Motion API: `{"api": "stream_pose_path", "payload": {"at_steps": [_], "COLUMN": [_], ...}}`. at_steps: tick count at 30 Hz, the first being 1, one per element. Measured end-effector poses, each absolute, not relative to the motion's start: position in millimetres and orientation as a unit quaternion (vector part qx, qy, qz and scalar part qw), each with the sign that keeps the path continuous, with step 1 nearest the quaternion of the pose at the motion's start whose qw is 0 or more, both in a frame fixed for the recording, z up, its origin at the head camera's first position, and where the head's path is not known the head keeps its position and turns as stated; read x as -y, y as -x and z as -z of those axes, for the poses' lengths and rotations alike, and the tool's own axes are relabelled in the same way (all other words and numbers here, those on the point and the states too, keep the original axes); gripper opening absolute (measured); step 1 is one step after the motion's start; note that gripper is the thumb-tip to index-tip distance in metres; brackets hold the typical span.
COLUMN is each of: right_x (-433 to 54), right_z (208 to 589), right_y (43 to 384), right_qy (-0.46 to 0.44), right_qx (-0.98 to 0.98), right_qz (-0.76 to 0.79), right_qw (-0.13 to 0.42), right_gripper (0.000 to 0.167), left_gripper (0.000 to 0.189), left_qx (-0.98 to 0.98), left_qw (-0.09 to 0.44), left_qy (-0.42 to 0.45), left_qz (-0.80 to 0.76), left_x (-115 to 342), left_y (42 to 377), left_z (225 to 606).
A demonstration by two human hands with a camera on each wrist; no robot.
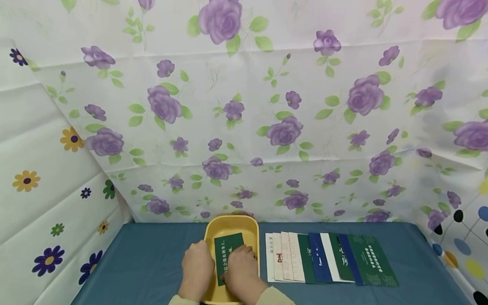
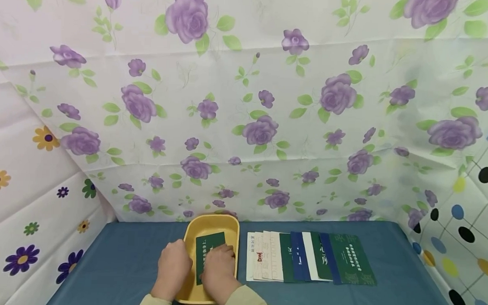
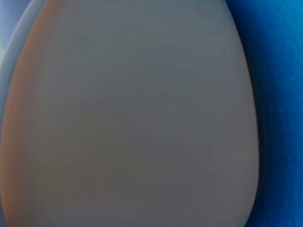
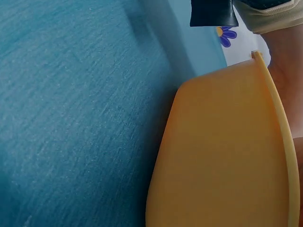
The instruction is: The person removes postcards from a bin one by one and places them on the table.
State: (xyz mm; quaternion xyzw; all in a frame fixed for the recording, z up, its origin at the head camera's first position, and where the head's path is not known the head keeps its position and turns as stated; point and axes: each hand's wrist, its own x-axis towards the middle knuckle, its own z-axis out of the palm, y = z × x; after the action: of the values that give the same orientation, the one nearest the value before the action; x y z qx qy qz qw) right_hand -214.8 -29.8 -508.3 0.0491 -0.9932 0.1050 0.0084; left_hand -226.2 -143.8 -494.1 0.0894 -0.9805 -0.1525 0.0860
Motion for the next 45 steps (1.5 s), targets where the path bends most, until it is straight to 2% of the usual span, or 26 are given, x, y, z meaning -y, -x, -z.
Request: {"api": "stream_pose_path", "payload": {"at_steps": [7,11,13,17,19,29,33,45], "right_x": [28.9,27.9,27.3,25.9,24.6,12.9,7.4,-7.1], "right_z": [507.3,505.8,505.6,506.7,507.3,495.4,489.4,473.4], "right_y": [220.0,220.4,220.5,218.9,218.2,221.1,222.4,227.0], "right_qy": [-0.05,-0.053,-0.056,-0.067,-0.072,-0.079,-0.083,-0.069], "right_qx": [0.992,0.994,0.994,0.993,0.99,0.969,0.962,0.941], "right_qz": [-0.116,-0.096,-0.089,-0.089,-0.101,-0.23,-0.257,-0.326], "right_qw": [-0.004,0.006,0.014,0.048,0.061,0.05,0.038,0.06], "right_gripper": [0.098,0.091,0.077,0.033,0.021,0.017,0.021,0.019], "left_gripper": [0.008,0.007,0.007,0.008,0.008,0.011,0.008,0.004], "left_qx": [0.981,0.98,0.98,0.98,0.98,0.979,0.979,0.977], "left_qw": [0.096,0.099,0.098,0.094,0.094,0.1,0.096,0.108], "left_qy": [-0.084,-0.084,-0.087,-0.092,-0.094,-0.095,-0.097,-0.093], "left_qz": [0.15,0.151,0.151,0.15,0.149,0.152,0.152,0.156], "left_x": [144.1,143.8,143.7,143.6,143.1,141.7,141.7,143.2], "left_y": [226.4,226.4,226.5,226.0,225.3,226.1,226.8,227.2], "left_z": [493.5,493.9,493.6,494.4,494.7,494.9,494.1,494.9]}}
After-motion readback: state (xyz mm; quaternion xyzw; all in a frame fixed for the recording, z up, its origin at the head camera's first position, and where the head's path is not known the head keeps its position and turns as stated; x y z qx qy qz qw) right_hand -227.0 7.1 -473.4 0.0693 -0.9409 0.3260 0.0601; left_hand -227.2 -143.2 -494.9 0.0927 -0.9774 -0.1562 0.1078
